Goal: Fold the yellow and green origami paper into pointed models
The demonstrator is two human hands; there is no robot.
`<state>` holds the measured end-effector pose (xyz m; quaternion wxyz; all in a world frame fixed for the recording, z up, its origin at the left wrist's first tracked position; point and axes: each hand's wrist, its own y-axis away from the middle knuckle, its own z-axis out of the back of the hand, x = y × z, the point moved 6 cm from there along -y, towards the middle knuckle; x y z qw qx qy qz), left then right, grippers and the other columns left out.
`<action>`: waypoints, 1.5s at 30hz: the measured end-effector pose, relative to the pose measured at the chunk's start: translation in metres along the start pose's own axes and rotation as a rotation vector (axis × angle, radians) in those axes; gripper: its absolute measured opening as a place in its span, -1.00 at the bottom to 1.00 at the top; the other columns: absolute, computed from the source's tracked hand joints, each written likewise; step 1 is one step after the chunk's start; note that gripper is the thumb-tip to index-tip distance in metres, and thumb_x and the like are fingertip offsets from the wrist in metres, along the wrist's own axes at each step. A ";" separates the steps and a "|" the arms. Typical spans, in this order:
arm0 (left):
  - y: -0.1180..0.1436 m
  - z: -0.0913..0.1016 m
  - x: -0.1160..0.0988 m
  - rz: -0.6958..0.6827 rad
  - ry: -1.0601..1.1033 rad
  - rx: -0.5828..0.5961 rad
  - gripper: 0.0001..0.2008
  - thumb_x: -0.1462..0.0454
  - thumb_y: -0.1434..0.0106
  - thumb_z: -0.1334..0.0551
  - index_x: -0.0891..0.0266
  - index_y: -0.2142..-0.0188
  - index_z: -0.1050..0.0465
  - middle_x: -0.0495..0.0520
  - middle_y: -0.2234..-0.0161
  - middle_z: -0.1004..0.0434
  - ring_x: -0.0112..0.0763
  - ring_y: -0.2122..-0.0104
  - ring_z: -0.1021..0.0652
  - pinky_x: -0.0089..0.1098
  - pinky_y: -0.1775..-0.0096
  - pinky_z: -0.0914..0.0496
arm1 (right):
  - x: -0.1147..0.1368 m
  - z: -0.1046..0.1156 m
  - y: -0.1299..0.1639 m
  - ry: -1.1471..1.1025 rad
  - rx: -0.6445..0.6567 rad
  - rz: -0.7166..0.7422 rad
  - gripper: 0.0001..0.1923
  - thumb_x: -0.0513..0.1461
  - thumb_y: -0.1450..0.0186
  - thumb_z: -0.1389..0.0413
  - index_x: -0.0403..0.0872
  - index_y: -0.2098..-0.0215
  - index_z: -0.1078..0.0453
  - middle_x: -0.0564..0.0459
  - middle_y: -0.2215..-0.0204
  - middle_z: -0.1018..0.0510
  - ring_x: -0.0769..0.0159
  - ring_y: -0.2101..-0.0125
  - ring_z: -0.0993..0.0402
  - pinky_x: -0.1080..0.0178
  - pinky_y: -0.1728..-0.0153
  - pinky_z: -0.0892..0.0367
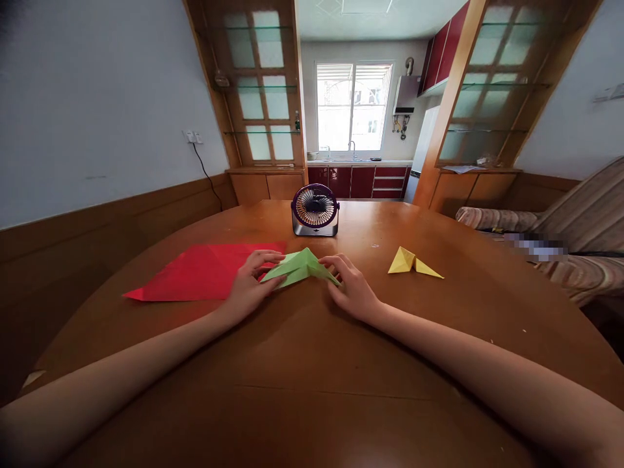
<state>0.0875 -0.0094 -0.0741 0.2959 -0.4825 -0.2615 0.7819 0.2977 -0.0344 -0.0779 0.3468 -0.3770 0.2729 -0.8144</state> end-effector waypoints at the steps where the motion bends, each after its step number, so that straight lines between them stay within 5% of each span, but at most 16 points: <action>1: 0.001 -0.002 -0.001 0.002 0.013 0.013 -0.77 0.28 -0.16 -0.31 0.17 0.15 -0.47 0.09 0.09 -0.39 -0.34 0.11 -0.49 -0.25 0.10 -0.47 | 0.001 0.000 0.000 -0.006 -0.007 0.000 -0.64 -0.37 -0.25 -0.02 -0.01 -0.01 -0.25 -0.04 0.12 -0.42 0.31 0.30 -0.42 0.22 0.25 -0.40; 7: 0.005 -0.010 -0.014 -0.011 0.080 0.068 -0.76 0.25 -0.17 -0.32 0.17 0.14 -0.48 0.11 0.09 -0.40 -0.29 0.07 -0.49 -0.20 0.06 -0.46 | 0.003 0.004 0.002 0.012 -0.090 0.045 -0.72 -0.30 -0.29 -0.05 -0.02 0.02 -0.25 -0.04 0.17 -0.48 0.32 0.36 -0.42 0.23 0.32 -0.41; 12: 0.008 -0.014 -0.023 -0.034 0.157 0.152 -0.69 0.24 -0.19 -0.33 0.16 0.06 -0.44 0.14 0.03 -0.38 -0.26 0.02 -0.48 -0.13 -0.05 -0.41 | 0.002 0.008 0.002 0.028 -0.137 0.068 -0.76 -0.24 -0.33 -0.06 -0.02 0.03 -0.28 -0.06 0.18 -0.53 0.23 0.24 -0.47 0.14 0.19 -0.42; 18: 0.012 -0.022 -0.025 -0.061 0.332 0.261 -0.52 0.27 -0.16 -0.36 0.12 -0.07 -0.35 0.18 -0.08 -0.32 -0.19 -0.08 -0.44 -0.10 -0.13 -0.35 | 0.012 0.002 0.002 -0.060 0.011 0.128 -0.60 -0.24 -0.34 -0.07 -0.03 -0.14 -0.22 -0.11 0.01 -0.50 0.19 0.02 -0.45 0.06 0.01 -0.40; 26: 0.013 -0.025 -0.019 0.026 0.358 0.201 -0.63 0.27 -0.27 -0.25 0.15 -0.07 -0.33 0.16 -0.04 -0.38 -0.27 0.01 -0.51 -0.17 -0.05 -0.44 | 0.020 -0.004 0.001 -0.049 0.146 0.190 -0.50 -0.25 -0.34 -0.05 0.00 -0.24 -0.13 -0.13 -0.08 -0.44 0.15 -0.07 -0.40 0.01 -0.07 -0.36; 45: 0.013 -0.018 -0.033 -0.105 0.215 0.184 -0.83 0.28 -0.32 -0.20 0.15 0.12 -0.50 0.11 0.14 -0.45 -0.37 0.11 -0.52 -0.34 0.14 -0.53 | 0.021 -0.013 0.002 -0.016 0.236 0.272 -0.44 -0.35 -0.34 0.00 0.12 -0.27 -0.12 -0.09 -0.09 -0.28 0.15 -0.13 -0.26 -0.04 -0.14 -0.29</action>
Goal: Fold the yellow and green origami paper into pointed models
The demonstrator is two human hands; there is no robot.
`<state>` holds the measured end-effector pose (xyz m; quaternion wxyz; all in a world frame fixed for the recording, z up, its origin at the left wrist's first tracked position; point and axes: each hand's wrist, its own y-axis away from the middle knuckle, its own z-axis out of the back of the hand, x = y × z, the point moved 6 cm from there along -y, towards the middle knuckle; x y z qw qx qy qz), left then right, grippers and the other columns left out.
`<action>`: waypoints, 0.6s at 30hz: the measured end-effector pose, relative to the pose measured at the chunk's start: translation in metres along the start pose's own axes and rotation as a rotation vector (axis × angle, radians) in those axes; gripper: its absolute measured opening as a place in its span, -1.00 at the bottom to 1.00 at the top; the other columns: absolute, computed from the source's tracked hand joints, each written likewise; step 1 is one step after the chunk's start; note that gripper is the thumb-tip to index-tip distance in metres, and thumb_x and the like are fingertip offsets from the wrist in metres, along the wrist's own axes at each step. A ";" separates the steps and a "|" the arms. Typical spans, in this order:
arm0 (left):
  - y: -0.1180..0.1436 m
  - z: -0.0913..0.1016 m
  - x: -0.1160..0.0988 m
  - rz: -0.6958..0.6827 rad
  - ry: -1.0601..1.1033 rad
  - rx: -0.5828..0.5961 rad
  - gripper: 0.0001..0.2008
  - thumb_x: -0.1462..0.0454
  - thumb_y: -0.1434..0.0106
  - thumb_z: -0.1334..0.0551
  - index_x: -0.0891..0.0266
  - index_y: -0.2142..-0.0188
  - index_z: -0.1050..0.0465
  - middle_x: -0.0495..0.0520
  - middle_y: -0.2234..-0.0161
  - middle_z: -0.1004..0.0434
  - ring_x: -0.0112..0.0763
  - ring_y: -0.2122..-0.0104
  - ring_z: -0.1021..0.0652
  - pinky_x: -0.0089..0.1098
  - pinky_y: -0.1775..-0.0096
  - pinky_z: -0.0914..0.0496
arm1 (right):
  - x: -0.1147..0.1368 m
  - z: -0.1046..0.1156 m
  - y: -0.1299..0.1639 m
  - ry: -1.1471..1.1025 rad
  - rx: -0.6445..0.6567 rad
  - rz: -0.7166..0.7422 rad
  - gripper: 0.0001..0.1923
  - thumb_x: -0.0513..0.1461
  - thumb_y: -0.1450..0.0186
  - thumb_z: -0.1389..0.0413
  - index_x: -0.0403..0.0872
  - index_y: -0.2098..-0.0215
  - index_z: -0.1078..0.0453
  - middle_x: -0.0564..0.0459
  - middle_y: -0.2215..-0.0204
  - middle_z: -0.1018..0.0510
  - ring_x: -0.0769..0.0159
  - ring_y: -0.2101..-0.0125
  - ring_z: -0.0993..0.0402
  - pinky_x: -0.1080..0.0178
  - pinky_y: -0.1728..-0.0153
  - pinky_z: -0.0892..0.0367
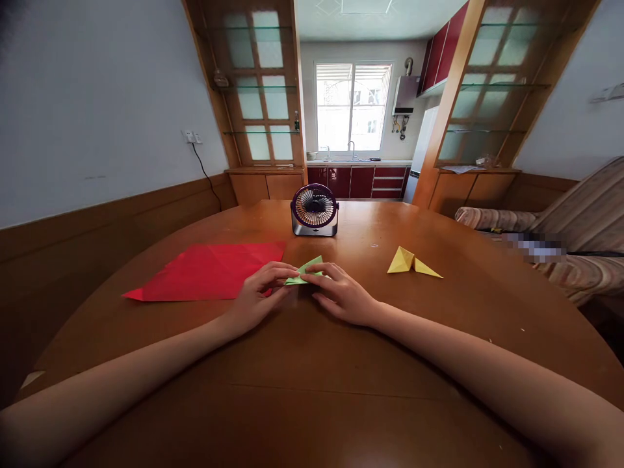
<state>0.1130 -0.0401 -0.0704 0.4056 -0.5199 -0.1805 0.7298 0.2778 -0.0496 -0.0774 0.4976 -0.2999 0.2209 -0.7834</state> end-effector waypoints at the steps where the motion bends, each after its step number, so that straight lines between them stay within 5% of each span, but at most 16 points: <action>1: 0.000 0.001 0.000 0.003 0.004 -0.002 -0.84 0.27 -0.32 -0.20 0.16 0.13 -0.50 0.11 0.14 -0.46 -0.36 0.11 -0.52 -0.34 0.15 -0.53 | 0.000 0.000 0.000 -0.001 -0.004 -0.009 -0.45 -0.34 -0.34 -0.01 0.12 -0.26 -0.13 -0.10 -0.09 -0.29 0.15 -0.13 -0.26 -0.04 -0.14 -0.29; 11: -0.001 0.010 0.014 0.202 0.106 -0.093 -0.81 0.20 -0.25 -0.25 0.21 0.16 -0.46 0.08 0.17 -0.56 -0.34 0.17 -0.58 -0.31 0.08 -0.49 | -0.031 0.015 0.007 -0.073 -0.257 -0.247 -0.47 -0.24 -0.27 -0.14 0.07 -0.19 -0.18 -0.10 -0.16 -0.27 0.06 -0.19 -0.19 -0.10 -0.14 -0.24; 18: -0.005 0.015 0.023 0.324 0.361 -0.238 -0.74 0.15 -0.12 -0.36 0.23 0.30 -0.39 -0.04 0.30 -0.48 -0.46 0.32 -0.57 -0.37 0.16 -0.52 | -0.055 0.004 0.009 -0.530 -0.243 -0.406 -0.52 -0.17 -0.26 -0.17 0.07 -0.12 -0.19 -0.05 -0.02 -0.44 0.17 0.00 -0.43 0.04 -0.01 -0.38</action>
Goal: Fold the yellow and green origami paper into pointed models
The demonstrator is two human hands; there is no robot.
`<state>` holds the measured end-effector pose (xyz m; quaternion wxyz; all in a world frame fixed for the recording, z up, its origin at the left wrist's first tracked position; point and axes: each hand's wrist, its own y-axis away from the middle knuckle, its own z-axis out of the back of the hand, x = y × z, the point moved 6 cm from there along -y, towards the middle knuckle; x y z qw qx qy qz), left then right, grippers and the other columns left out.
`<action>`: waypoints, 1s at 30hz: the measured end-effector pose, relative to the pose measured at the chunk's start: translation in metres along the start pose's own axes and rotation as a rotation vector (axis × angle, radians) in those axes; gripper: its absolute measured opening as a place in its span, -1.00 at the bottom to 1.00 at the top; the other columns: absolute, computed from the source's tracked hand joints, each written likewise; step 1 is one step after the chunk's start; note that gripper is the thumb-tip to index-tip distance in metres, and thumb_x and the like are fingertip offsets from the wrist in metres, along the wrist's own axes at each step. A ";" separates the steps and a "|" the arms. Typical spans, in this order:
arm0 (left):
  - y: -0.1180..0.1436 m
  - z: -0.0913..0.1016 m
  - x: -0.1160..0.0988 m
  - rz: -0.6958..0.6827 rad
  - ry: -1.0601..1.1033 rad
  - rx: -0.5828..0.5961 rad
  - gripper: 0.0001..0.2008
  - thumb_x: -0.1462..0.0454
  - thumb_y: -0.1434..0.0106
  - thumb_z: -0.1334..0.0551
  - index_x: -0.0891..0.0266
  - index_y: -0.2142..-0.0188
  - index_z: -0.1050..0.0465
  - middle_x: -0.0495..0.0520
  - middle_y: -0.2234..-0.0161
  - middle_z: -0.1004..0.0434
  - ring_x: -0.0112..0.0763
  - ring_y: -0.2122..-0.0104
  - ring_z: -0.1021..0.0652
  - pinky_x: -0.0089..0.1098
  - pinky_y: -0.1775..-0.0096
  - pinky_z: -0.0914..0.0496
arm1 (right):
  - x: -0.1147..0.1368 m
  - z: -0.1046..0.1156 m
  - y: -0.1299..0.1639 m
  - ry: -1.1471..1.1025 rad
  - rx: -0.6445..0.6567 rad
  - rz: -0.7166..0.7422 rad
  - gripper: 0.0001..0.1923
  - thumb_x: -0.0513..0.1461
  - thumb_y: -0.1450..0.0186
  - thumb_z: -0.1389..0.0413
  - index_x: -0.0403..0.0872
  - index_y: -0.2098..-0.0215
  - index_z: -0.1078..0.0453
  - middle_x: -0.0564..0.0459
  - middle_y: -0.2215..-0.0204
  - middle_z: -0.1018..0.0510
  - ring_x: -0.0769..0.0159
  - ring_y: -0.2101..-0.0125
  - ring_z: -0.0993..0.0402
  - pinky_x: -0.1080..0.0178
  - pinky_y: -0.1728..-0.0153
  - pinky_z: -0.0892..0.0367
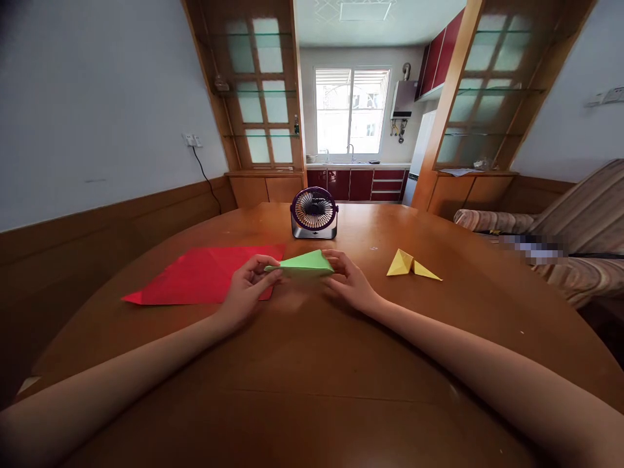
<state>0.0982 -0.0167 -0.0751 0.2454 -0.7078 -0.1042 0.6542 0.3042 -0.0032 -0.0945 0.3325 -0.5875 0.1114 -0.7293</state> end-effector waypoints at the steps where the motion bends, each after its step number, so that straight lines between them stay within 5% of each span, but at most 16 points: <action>1: -0.001 0.000 0.002 0.027 0.024 -0.009 -0.73 0.15 -0.11 -0.38 0.23 0.31 -0.38 -0.05 0.31 -0.47 -0.47 0.33 -0.56 -0.37 0.17 -0.53 | 0.000 0.000 0.000 -0.031 -0.002 -0.012 -0.53 -0.16 -0.26 -0.17 0.06 -0.10 -0.21 -0.04 0.04 -0.48 0.19 0.03 -0.45 0.06 0.02 -0.38; 7: -0.002 0.003 0.011 0.148 0.074 -0.032 -0.68 0.14 -0.02 -0.43 0.27 0.36 -0.40 -0.06 0.38 -0.47 -0.48 0.35 -0.53 -0.38 0.22 -0.54 | 0.004 0.003 -0.001 -0.132 -0.083 -0.073 -0.63 -0.12 -0.21 -0.24 0.02 0.06 -0.29 0.07 0.26 -0.54 0.27 0.22 -0.48 0.17 0.15 -0.40; 19: -0.004 0.009 0.022 0.236 0.046 -0.050 -0.67 0.10 -0.01 -0.43 0.30 0.35 -0.49 0.00 0.39 -0.54 -0.45 0.39 -0.56 -0.35 0.24 -0.54 | -0.007 0.013 0.000 -0.103 -0.213 -0.240 -0.72 -0.01 -0.13 -0.26 -0.05 0.37 -0.51 0.07 0.38 -0.56 0.32 0.35 -0.44 0.21 0.23 -0.33; 30: 0.000 -0.001 0.009 0.015 -0.308 0.154 -0.60 0.16 -0.12 -0.37 0.18 0.03 -0.50 0.06 0.22 -0.55 -0.38 0.28 -0.56 -0.40 0.27 -0.49 | -0.017 0.019 0.001 -0.248 -0.294 -0.292 -0.61 -0.10 -0.05 -0.33 -0.02 0.17 -0.49 0.07 0.35 -0.54 0.31 0.32 -0.46 0.19 0.20 -0.35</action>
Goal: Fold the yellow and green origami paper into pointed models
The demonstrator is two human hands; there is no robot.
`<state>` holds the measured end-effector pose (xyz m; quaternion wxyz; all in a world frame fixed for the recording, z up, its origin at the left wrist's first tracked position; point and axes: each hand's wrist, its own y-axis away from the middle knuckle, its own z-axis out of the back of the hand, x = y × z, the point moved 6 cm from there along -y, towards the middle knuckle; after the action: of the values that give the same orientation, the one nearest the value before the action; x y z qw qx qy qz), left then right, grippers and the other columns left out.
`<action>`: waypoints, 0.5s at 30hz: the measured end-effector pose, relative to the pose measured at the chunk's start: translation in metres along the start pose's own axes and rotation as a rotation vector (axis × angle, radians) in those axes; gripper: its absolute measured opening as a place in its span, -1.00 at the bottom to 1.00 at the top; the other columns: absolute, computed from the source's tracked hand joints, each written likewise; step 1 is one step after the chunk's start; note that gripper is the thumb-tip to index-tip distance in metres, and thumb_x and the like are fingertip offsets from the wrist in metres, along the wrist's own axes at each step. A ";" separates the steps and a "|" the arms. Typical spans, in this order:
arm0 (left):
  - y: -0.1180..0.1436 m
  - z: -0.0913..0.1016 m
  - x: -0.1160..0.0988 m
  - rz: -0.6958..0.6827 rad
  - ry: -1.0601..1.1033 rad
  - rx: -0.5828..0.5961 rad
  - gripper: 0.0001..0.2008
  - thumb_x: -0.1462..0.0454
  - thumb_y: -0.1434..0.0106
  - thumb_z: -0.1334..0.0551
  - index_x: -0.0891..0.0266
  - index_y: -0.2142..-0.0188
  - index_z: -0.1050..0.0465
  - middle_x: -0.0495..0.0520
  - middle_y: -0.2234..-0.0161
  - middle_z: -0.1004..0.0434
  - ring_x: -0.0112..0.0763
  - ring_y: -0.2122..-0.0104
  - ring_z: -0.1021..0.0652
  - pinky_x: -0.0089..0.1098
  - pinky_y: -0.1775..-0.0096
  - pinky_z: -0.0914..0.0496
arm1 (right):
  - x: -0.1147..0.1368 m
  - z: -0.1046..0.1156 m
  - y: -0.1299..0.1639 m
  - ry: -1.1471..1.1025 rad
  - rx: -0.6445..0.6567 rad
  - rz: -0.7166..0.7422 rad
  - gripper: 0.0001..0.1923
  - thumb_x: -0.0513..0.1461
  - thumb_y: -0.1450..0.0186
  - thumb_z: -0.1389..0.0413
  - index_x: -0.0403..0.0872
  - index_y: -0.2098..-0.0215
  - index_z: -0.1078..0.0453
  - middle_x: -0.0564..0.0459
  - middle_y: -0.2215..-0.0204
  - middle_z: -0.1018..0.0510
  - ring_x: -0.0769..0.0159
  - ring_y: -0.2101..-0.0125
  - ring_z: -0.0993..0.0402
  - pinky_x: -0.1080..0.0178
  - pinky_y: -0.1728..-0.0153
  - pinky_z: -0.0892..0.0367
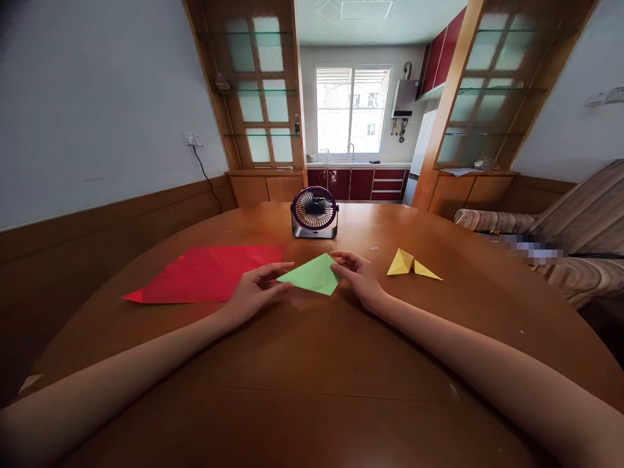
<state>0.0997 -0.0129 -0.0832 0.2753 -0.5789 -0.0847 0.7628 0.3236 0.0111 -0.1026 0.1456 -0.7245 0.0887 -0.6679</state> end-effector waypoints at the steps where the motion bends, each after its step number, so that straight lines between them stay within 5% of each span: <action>1: 0.000 -0.002 -0.001 -0.027 -0.020 0.026 -0.59 0.18 -0.12 -0.37 0.17 0.03 -0.50 0.07 0.19 -0.55 -0.37 0.25 -0.56 -0.40 0.25 -0.49 | -0.001 0.000 0.000 -0.010 0.002 -0.020 -0.61 -0.10 -0.04 -0.33 -0.03 0.17 -0.49 0.07 0.35 -0.55 0.31 0.32 -0.46 0.20 0.21 -0.35; 10: 0.001 -0.004 -0.004 -0.114 -0.110 0.088 -0.66 0.16 -0.16 -0.34 0.11 0.06 -0.56 0.05 0.25 -0.50 -0.41 0.31 -0.51 -0.39 0.28 -0.48 | -0.006 -0.012 0.005 -0.068 0.132 -0.232 -0.65 -0.05 -0.01 -0.35 -0.11 0.34 -0.53 0.04 0.44 -0.59 0.36 0.50 -0.45 0.28 0.45 -0.32; 15: 0.002 -0.003 -0.008 -0.135 -0.111 0.083 -0.68 0.15 -0.13 -0.36 0.09 0.09 -0.58 0.06 0.29 -0.52 -0.39 0.33 -0.51 -0.40 0.31 -0.45 | -0.007 -0.009 0.005 0.005 0.133 -0.210 -0.62 -0.02 -0.01 -0.34 -0.12 0.37 -0.49 0.01 0.48 -0.58 0.35 0.53 -0.44 0.29 0.52 -0.29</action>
<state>0.1036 -0.0199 -0.0784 0.3449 -0.5166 -0.1068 0.7764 0.3149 0.0078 -0.1104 0.1223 -0.7168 -0.0320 -0.6857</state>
